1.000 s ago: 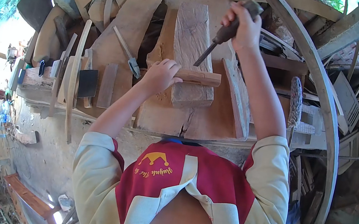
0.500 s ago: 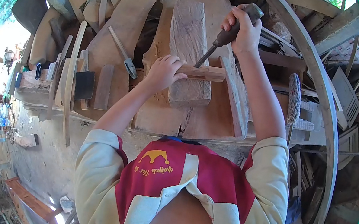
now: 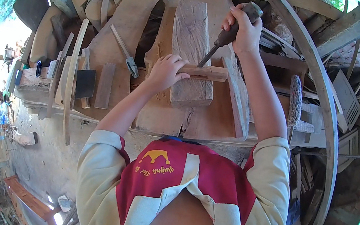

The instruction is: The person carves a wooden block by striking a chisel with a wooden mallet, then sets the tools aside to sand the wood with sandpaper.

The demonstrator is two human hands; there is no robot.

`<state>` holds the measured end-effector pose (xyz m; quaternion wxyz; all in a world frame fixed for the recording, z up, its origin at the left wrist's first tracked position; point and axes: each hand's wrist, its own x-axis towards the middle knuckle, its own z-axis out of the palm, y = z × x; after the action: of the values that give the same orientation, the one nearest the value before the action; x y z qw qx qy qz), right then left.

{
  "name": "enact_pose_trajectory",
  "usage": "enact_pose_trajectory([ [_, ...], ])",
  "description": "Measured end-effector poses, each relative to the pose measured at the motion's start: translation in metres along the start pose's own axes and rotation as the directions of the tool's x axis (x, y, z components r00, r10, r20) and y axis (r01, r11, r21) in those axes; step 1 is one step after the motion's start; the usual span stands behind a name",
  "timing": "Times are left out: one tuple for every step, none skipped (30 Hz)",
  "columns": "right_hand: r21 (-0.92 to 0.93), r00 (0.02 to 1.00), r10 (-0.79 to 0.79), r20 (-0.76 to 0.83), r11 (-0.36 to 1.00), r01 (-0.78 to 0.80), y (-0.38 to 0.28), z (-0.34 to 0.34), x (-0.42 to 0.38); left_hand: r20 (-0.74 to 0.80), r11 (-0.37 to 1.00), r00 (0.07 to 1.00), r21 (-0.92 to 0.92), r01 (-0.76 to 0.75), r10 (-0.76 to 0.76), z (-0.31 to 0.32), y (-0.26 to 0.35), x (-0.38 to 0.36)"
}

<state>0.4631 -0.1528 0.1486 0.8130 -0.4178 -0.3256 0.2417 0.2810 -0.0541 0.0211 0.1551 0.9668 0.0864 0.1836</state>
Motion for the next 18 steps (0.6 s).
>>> enact_pose_trajectory([
  [-0.013,1.000,-0.008,-0.002,1.000,0.007,-0.0004,-0.0002,0.0004,0.000,1.000,1.000,-0.001,-0.001,0.001,0.0005,-0.0001,0.0002],
  [-0.013,1.000,-0.009,-0.002,1.000,0.009,-0.0003,-0.0004,0.0004,0.007,1.000,1.000,0.000,0.009,-0.009,0.0011,-0.0003,0.0005],
  [-0.005,1.000,0.001,-0.007,1.000,-0.001,0.0003,-0.0004,0.0002,0.014,1.000,1.000,0.002,0.018,-0.019,0.0014,-0.0007,0.0008],
  [0.004,1.000,0.008,-0.013,1.000,-0.008,0.0004,-0.0003,0.0006,0.014,1.000,1.000,0.003,0.014,-0.014,0.0017,-0.0014,0.0010],
  [0.003,1.000,0.002,-0.016,1.000,-0.002,0.0000,0.0002,0.0012,0.010,1.000,1.000,-0.001,0.012,-0.012,0.0022,-0.0017,0.0007],
  [0.003,1.000,0.010,-0.011,1.000,-0.010,-0.0003,0.0009,0.0016,0.006,1.000,1.000,-0.006,0.011,-0.011,0.0024,-0.0014,0.0007],
  [0.003,1.000,0.018,-0.007,1.000,-0.018,-0.0003,0.0013,0.0017,0.006,1.000,1.000,-0.007,0.006,-0.006,0.0020,-0.0009,0.0009],
  [0.003,1.000,0.016,-0.009,1.000,-0.016,-0.0002,0.0015,0.0019,0.015,1.000,1.000,-0.005,0.011,-0.011,0.0014,-0.0006,0.0011],
  [-0.008,1.000,0.013,-0.010,1.000,-0.013,0.0002,0.0019,0.0023,0.024,1.000,1.000,-0.002,0.018,-0.018,0.0010,-0.0005,0.0014],
  [-0.018,1.000,0.011,-0.010,1.000,-0.011,0.0008,0.0022,0.0027,0.024,1.000,1.000,-0.001,0.017,-0.017,0.0010,-0.0007,0.0015],
  [-0.017,1.000,0.012,-0.011,1.000,-0.012,0.0014,0.0022,0.0032,0.025,1.000,0.999,-0.003,0.023,-0.023,0.0014,-0.0008,0.0013],
  [-0.017,1.000,0.008,0.000,1.000,-0.008,0.0020,0.0019,0.0040,0.026,1.000,0.999,-0.004,0.029,-0.029,0.0017,-0.0008,0.0011],
  [-0.017,1.000,0.004,0.010,1.000,-0.004,0.0023,0.0018,0.0045,0.026,1.000,0.999,-0.004,0.029,-0.029,0.0018,-0.0004,0.0009],
  [-0.017,1.000,0.004,0.010,1.000,-0.004,0.0023,0.0022,0.0046,0.021,1.000,0.999,-0.004,0.030,-0.030,0.0017,0.0000,0.0008],
  [-0.030,1.000,-0.002,0.017,1.000,0.003,0.0020,0.0027,0.0044,0.015,1.000,0.999,-0.004,0.029,-0.029,0.0014,0.0001,0.0009],
  [-0.043,1.000,-0.010,0.023,0.999,0.011,0.0014,0.0034,0.0043,0.015,1.000,1.000,-0.002,0.027,-0.027,0.0011,-0.0002,0.0009],
  [-0.042,1.000,-0.012,0.022,0.999,0.013,0.0002,0.0051,0.0040,0.023,1.000,0.999,-0.003,0.027,-0.027,0.0009,-0.0004,0.0010],
  [-0.050,1.000,-0.007,0.020,0.999,0.008,-0.0011,0.0077,0.0033,0.031,1.000,0.999,-0.004,0.028,-0.028,0.0010,-0.0005,0.0011],
])
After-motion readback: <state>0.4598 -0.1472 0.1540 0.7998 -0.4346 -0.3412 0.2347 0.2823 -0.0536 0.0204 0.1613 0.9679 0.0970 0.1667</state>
